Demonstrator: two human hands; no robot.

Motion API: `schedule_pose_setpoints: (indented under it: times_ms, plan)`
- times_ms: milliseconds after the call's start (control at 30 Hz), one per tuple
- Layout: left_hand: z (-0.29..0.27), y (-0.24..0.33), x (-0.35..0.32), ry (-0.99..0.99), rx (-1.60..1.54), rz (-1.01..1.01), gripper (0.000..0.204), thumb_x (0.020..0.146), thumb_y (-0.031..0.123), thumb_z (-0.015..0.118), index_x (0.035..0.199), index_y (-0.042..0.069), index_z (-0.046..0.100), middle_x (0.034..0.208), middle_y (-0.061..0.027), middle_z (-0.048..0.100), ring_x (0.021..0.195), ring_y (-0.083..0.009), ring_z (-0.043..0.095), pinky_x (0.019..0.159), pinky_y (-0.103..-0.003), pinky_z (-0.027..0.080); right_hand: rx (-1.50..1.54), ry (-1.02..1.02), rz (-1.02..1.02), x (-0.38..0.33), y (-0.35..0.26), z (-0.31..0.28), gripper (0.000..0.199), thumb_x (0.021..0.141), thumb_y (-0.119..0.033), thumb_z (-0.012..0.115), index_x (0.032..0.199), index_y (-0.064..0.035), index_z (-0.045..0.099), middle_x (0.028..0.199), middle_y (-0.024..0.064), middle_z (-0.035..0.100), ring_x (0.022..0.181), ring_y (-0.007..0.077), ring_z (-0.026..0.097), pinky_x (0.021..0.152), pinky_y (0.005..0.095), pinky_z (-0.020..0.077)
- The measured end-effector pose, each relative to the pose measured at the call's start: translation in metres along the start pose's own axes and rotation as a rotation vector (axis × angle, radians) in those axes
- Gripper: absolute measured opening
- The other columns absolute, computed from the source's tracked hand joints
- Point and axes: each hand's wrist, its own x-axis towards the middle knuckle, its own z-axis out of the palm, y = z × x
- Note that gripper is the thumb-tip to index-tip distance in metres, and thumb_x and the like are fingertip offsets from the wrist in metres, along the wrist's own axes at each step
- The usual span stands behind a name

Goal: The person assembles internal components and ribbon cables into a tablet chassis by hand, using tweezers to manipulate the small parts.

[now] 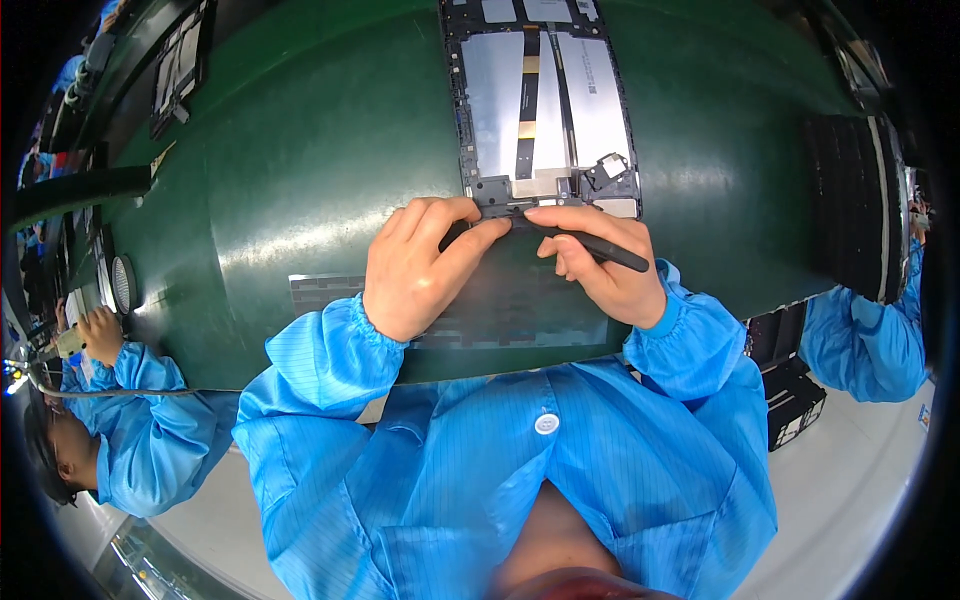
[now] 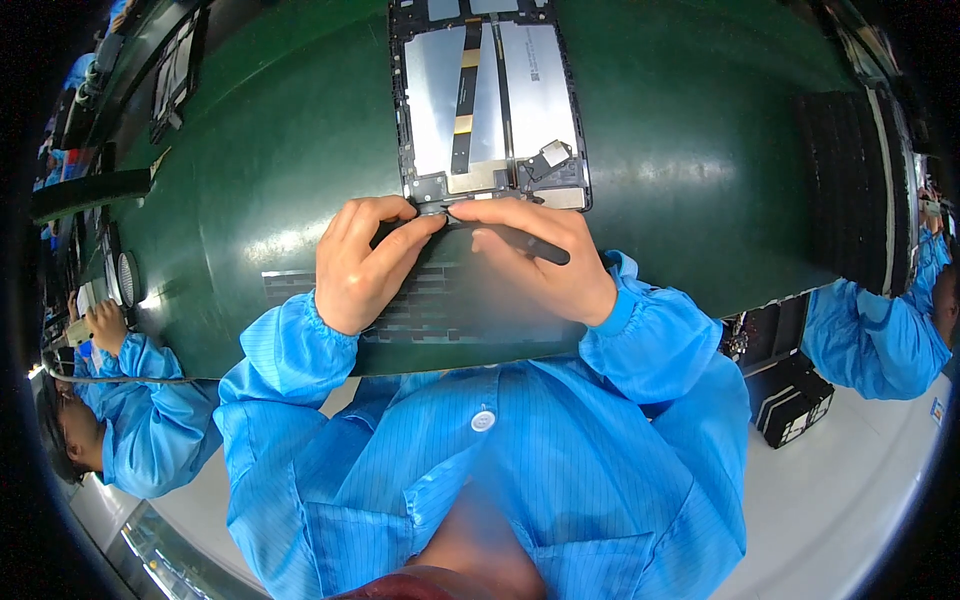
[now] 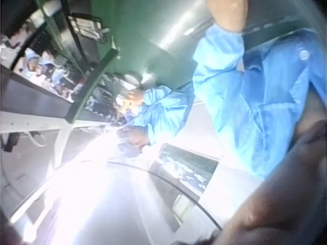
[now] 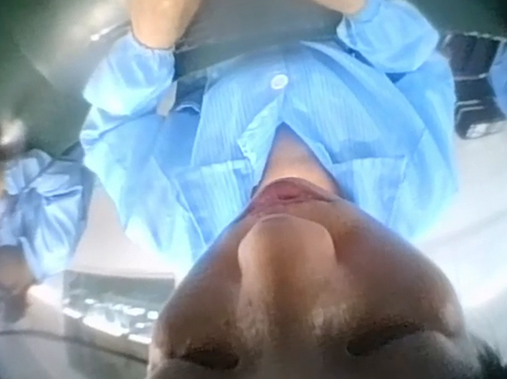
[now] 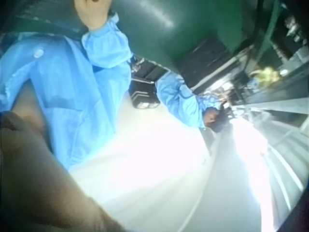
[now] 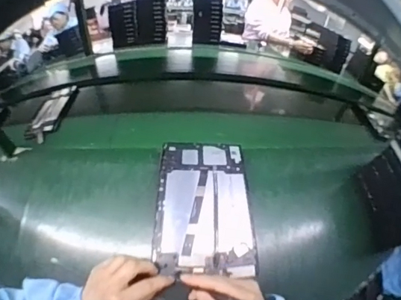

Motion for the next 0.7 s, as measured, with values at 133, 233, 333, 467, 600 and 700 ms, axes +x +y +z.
schedule_pose_setpoints:
  times_ms: [133, 233, 333, 467, 600, 700]
  plan:
    - [0.002, 0.001, 0.0, 0.008, -0.007, -0.004, 0.037, 0.067, 0.006, 0.068, 0.104, 0.013, 0.071, 0.097, -0.0039, 0.059, 0.085, -0.0221, 0.059, 0.069, -0.033, 0.051, -0.011, -0.016, 0.062, -0.001, -0.002, -0.002, 0.026, 0.092, -0.006, 0.061, 0.117, -0.0009, 0.066, 0.103, 0.0123, 0.07, 0.088, 0.0165, 0.067, 0.078, 0.0275, 0.0529]
    - [0.002, 0.003, 0.0, 0.004, -0.005, -0.003, 0.038, 0.067, 0.006, 0.068, 0.104, 0.013, 0.071, 0.097, -0.0039, 0.059, 0.085, -0.022, 0.059, 0.069, -0.033, 0.051, -0.005, 0.03, 0.046, -0.003, 0.001, -0.005, 0.024, 0.094, -0.007, 0.06, 0.117, -0.0017, 0.067, 0.095, 0.0102, 0.07, 0.079, 0.0126, 0.065, 0.07, 0.0252, 0.0524]
    - [0.005, 0.005, 0.001, 0.003, -0.001, 0.004, 0.038, 0.067, 0.006, 0.068, 0.104, 0.014, 0.071, 0.097, -0.0039, 0.059, 0.085, -0.022, 0.059, 0.069, -0.033, 0.051, 0.058, 0.058, 0.13, -0.009, 0.004, -0.016, 0.022, 0.095, -0.008, 0.059, 0.115, -0.0023, 0.067, 0.084, 0.0063, 0.068, 0.069, 0.0085, 0.061, 0.061, 0.0229, 0.0497]
    - [0.007, 0.007, 0.003, 0.005, 0.0, 0.007, 0.038, 0.067, 0.007, 0.068, 0.104, 0.014, 0.072, 0.097, -0.0038, 0.059, 0.085, -0.022, 0.059, 0.069, -0.033, 0.051, 0.093, 0.113, 0.109, -0.009, 0.004, -0.016, 0.019, 0.096, -0.008, 0.057, 0.111, -0.0015, 0.068, 0.077, 0.0032, 0.062, 0.061, 0.0068, 0.056, 0.054, 0.0215, 0.0454]
    - [0.009, 0.008, 0.002, 0.014, 0.008, 0.018, 0.038, 0.067, 0.007, 0.067, 0.105, 0.014, 0.072, 0.097, -0.0034, 0.06, 0.085, -0.0219, 0.059, 0.069, -0.033, 0.051, 0.11, 0.177, 0.121, -0.011, 0.006, -0.017, 0.019, 0.097, -0.008, 0.057, 0.11, -0.0007, 0.068, 0.082, 0.0041, 0.062, 0.062, 0.0074, 0.057, 0.053, 0.021, 0.0452]
    - [0.008, 0.009, 0.002, 0.005, 0.01, 0.027, 0.039, 0.067, 0.008, 0.067, 0.105, 0.014, 0.072, 0.099, -0.0025, 0.061, 0.087, -0.0213, 0.059, 0.07, -0.033, 0.05, 0.065, 0.169, 0.05, -0.01, 0.004, -0.017, 0.018, 0.097, -0.008, 0.056, 0.109, -0.0007, 0.068, 0.087, 0.0057, 0.063, 0.066, 0.0091, 0.061, 0.054, 0.0201, 0.0465]
